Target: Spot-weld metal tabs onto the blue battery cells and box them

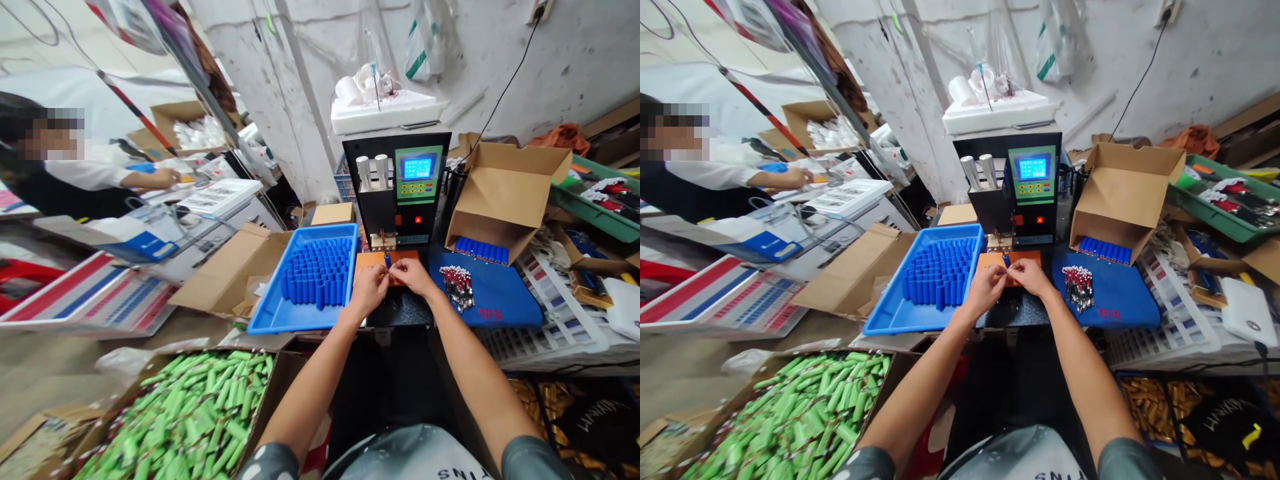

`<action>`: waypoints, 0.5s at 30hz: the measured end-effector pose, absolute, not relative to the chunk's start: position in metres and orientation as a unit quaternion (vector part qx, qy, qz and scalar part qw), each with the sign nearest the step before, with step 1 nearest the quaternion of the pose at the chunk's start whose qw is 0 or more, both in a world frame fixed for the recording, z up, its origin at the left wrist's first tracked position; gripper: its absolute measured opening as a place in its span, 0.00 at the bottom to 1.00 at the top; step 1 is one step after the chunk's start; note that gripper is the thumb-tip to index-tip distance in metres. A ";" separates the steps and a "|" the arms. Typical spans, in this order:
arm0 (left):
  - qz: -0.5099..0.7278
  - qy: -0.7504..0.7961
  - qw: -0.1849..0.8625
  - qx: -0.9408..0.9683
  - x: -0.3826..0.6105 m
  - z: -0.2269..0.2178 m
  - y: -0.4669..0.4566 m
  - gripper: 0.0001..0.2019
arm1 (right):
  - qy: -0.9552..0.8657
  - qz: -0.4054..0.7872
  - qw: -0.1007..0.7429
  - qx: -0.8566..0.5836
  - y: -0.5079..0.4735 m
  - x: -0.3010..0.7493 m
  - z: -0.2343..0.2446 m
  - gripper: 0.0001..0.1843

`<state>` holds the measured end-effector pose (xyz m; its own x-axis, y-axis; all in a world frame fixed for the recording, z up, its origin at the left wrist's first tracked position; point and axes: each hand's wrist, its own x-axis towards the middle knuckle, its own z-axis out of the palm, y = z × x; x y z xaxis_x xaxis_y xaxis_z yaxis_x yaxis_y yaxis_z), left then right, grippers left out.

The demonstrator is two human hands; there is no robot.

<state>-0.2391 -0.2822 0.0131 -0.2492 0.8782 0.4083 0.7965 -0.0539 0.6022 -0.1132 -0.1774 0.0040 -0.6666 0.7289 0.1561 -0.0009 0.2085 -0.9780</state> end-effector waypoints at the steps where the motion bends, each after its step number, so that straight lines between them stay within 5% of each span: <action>1: 0.416 0.681 0.053 0.600 -0.240 0.013 -0.283 0.05 | -0.705 0.575 0.324 -0.259 -0.178 -0.112 0.005 0.16; 9: 0.445 0.615 0.194 0.622 -0.249 0.008 -0.267 0.22 | -0.613 0.677 0.315 -0.259 -0.174 -0.103 0.008 0.15; 15: 0.455 0.622 0.182 0.610 -0.248 -0.005 -0.263 0.22 | -0.576 0.706 0.322 -0.258 -0.169 -0.104 0.005 0.19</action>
